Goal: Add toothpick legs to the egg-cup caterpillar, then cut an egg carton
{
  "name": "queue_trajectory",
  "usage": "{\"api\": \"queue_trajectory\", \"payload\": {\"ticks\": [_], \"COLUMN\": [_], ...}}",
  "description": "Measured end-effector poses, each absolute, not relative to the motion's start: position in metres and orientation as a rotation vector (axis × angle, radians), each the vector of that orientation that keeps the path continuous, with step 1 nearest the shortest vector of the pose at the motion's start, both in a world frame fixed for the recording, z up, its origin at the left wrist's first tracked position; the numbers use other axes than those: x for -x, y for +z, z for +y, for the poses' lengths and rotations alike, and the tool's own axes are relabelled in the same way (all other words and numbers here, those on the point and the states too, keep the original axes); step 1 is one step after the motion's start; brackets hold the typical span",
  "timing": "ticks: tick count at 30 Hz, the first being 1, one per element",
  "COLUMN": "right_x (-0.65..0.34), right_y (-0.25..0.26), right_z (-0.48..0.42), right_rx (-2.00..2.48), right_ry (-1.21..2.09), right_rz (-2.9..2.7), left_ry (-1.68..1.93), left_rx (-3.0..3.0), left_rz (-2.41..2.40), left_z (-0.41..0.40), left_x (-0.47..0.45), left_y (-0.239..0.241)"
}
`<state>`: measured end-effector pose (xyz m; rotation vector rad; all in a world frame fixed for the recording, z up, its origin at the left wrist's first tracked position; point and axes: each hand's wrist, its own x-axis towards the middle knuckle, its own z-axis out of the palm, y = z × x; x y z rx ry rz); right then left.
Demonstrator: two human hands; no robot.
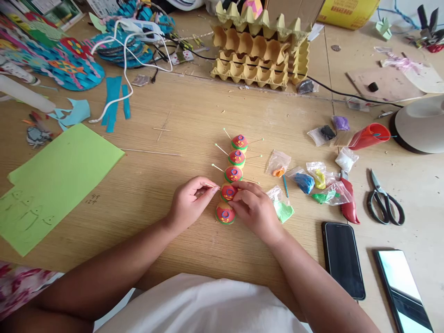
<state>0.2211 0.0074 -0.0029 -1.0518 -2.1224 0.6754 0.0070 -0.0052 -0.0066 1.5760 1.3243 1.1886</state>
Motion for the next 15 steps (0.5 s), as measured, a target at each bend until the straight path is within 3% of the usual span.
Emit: {"api": "queue_trajectory", "payload": {"ticks": [15], "right_x": [-0.2202], "right_y": [-0.0012], "right_z": [0.0066], "right_rx": [1.068], "right_ry": [0.688], "right_rz": [-2.115], "left_ry": [1.205], "left_rx": [-1.564], "left_rz": [1.338], "left_z": [-0.0061], "left_x": [-0.0073], "left_y": [-0.0093]}}
